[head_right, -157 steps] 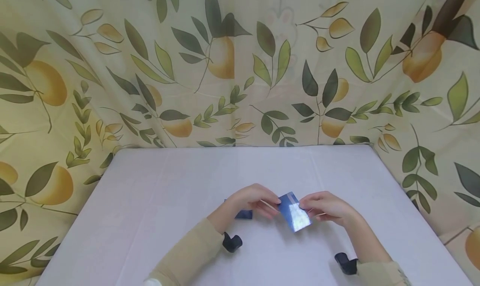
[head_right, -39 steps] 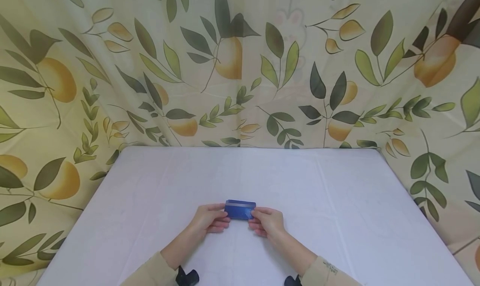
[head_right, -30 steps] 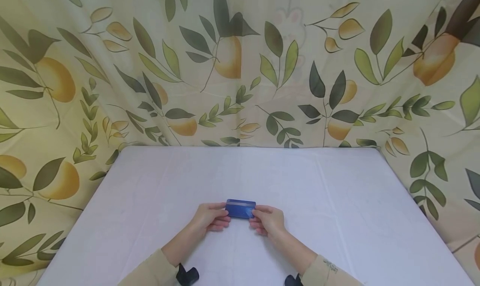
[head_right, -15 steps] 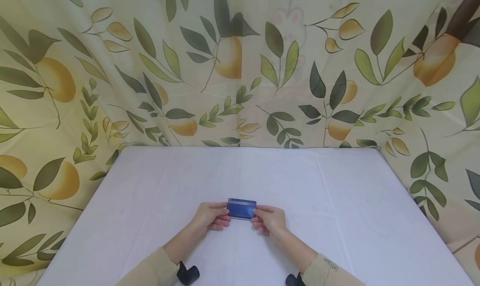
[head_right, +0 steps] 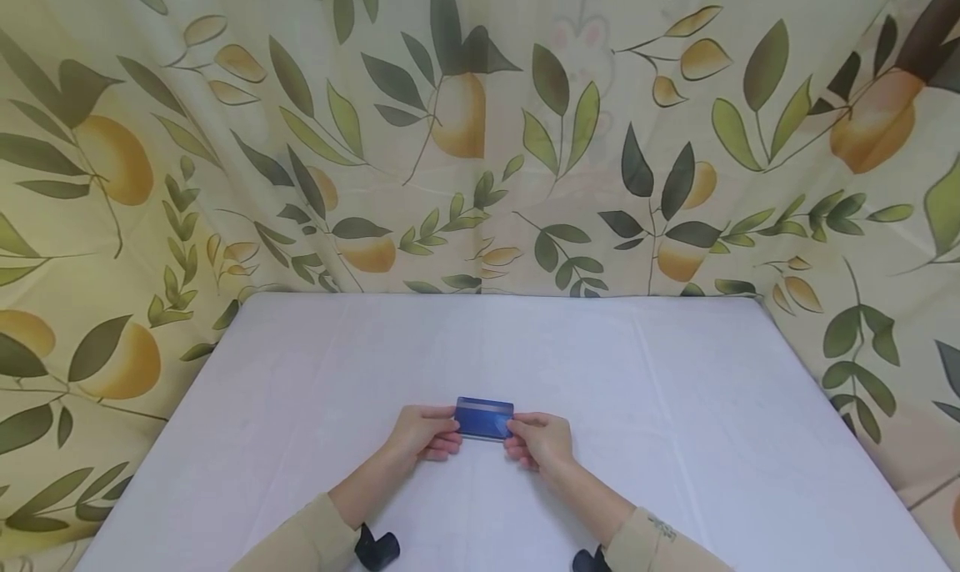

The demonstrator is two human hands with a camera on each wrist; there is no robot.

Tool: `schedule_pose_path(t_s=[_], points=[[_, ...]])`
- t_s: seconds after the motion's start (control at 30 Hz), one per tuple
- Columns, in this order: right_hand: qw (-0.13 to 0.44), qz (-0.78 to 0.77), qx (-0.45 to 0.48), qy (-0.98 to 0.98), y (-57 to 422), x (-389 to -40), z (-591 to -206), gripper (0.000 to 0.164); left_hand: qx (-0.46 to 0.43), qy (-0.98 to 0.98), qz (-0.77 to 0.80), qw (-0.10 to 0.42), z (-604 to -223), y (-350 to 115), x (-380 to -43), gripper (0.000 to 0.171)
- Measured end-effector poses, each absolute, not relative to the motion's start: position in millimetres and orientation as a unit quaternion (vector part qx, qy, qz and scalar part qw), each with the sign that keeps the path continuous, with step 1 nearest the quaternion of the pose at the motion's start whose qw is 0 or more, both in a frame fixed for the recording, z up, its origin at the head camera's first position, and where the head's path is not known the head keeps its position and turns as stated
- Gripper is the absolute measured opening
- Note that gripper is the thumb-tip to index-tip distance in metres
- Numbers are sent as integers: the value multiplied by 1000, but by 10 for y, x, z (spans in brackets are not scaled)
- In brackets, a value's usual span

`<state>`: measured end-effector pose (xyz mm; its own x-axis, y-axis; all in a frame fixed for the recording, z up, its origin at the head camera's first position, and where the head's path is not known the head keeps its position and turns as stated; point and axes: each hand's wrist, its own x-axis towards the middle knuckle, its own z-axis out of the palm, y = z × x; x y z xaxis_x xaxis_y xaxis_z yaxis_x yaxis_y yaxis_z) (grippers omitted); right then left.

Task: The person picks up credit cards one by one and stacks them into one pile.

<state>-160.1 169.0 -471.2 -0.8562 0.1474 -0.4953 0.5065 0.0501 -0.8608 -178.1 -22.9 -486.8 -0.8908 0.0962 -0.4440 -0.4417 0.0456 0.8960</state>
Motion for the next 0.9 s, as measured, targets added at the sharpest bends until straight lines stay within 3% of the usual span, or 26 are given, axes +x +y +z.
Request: schedule_pose_path(t_s=[0.9], points=[[134, -653, 227, 710, 1721, -1604, -4711, 28, -120, 710, 673, 166, -4849, -194, -1753, 32]])
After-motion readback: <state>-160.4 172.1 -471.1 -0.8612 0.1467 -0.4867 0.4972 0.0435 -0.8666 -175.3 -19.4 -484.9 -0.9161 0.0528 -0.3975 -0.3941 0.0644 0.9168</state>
